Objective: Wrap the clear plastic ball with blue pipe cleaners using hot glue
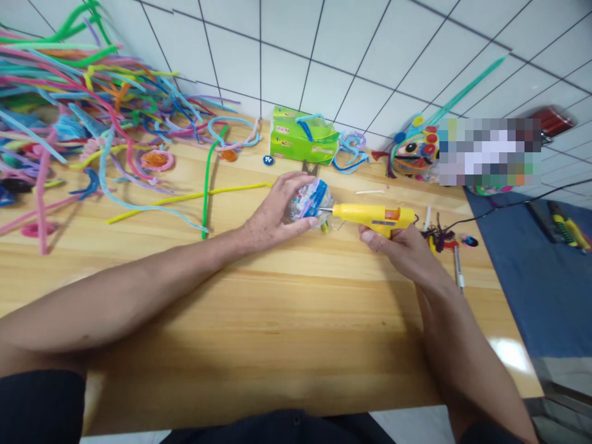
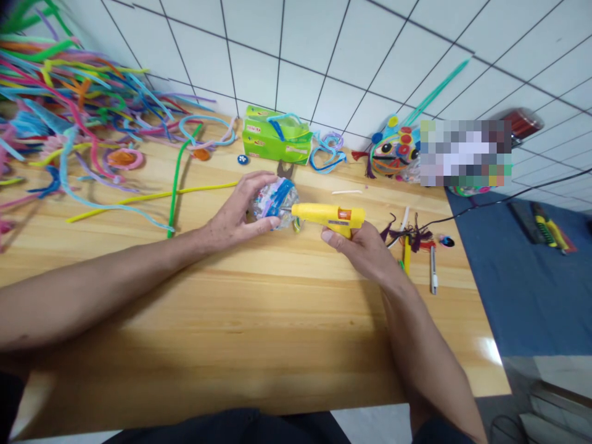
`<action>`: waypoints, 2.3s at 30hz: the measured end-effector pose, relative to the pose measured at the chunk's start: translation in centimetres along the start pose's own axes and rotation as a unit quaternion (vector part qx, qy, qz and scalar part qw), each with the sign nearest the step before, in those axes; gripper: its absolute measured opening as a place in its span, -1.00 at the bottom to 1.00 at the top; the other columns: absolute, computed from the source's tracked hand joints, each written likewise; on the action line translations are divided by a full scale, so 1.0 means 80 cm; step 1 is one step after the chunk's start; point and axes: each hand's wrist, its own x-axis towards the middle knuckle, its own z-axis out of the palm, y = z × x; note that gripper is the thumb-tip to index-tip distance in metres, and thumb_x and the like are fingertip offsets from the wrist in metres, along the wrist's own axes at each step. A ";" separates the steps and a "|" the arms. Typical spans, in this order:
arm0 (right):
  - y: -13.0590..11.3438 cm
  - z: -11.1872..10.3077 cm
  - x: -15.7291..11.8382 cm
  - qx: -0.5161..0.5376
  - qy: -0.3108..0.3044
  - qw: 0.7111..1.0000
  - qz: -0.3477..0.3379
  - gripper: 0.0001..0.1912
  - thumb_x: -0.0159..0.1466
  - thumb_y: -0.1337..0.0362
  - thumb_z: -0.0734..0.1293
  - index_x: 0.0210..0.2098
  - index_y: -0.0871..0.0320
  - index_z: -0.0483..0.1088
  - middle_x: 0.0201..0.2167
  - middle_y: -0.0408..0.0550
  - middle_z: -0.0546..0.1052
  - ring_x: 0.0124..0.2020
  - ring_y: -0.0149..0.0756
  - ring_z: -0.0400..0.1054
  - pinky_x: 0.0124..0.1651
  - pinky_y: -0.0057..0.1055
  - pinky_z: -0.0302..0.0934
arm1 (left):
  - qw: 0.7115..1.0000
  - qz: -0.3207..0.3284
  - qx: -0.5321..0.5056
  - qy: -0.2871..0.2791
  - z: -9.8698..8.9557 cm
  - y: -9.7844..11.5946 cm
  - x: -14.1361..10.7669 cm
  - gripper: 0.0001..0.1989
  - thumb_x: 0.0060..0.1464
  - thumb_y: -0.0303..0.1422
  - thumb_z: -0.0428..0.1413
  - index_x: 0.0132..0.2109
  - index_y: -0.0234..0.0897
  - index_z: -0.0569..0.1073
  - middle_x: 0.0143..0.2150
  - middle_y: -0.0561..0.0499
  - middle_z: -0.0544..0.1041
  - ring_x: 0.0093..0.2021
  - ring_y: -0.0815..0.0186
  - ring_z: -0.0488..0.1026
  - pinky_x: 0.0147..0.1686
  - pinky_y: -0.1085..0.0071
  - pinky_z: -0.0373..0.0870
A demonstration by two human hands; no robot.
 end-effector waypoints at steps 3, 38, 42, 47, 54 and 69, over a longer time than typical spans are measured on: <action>-0.001 0.000 0.000 -0.002 0.005 1.000 0.001 -0.24 0.17 -0.54 0.43 -0.45 0.09 0.50 -0.50 -0.09 0.41 -0.45 -0.31 0.23 -0.45 -0.36 0.12 | 1.000 0.008 -0.002 0.004 0.001 -0.001 0.000 -0.27 0.38 0.05 0.22 0.50 -0.14 0.24 0.45 -0.29 0.39 0.50 -0.09 0.32 0.51 -0.17 0.31; 0.157 -0.175 0.132 -0.057 0.220 0.965 0.132 -0.63 -0.02 0.19 0.67 -0.28 0.16 0.59 -0.28 -0.01 0.69 -0.16 -0.12 0.55 0.15 -0.08 0.46 | 1.000 0.008 0.005 0.006 0.002 0.000 -0.001 -0.30 0.35 -0.17 0.28 0.51 -0.08 0.22 0.45 -0.25 0.37 0.49 -0.13 0.35 0.48 -0.23 0.37; 0.169 -0.180 0.124 -0.060 0.198 0.970 0.129 -0.61 0.03 0.18 0.64 -0.19 0.18 0.60 -0.21 0.03 0.69 -0.14 -0.10 0.56 0.14 -0.07 0.47 | 1.000 0.009 0.001 0.009 0.002 0.000 0.000 -0.30 0.35 -0.14 0.29 0.50 -0.07 0.24 0.44 -0.23 0.38 0.48 -0.13 0.37 0.47 -0.28 0.38; 0.145 -0.148 0.081 -0.185 0.375 0.908 -0.012 -0.58 0.19 0.18 0.54 0.03 0.10 0.59 0.02 0.07 0.67 0.01 -0.05 0.56 0.24 0.00 0.43 | 1.000 0.015 0.006 0.010 0.002 -0.003 0.000 -0.31 0.39 -0.02 0.25 0.51 -0.06 0.24 0.44 -0.22 0.38 0.48 -0.11 0.36 0.47 -0.29 0.41; 0.071 -0.005 0.067 -0.345 0.099 0.923 -0.136 -0.79 0.43 0.19 0.39 -0.04 0.14 0.60 0.03 0.18 0.66 0.14 0.03 0.49 0.30 -0.07 0.34 | 0.999 0.031 0.030 0.005 -0.001 -0.004 0.001 -0.28 0.36 -0.11 0.28 0.51 -0.08 0.21 0.43 -0.23 0.38 0.47 -0.09 0.37 0.46 -0.20 0.41; 0.038 0.000 0.052 -0.262 0.148 0.953 -0.027 -0.95 0.43 0.24 0.28 -0.18 0.01 0.39 -0.33 -0.06 0.71 -0.34 -0.13 0.57 -0.22 -0.27 0.33 | 1.000 0.004 0.005 -0.003 0.003 -0.001 0.003 -0.29 0.35 -0.08 0.24 0.49 -0.16 0.23 0.45 -0.29 0.38 0.51 -0.08 0.31 0.52 -0.17 0.30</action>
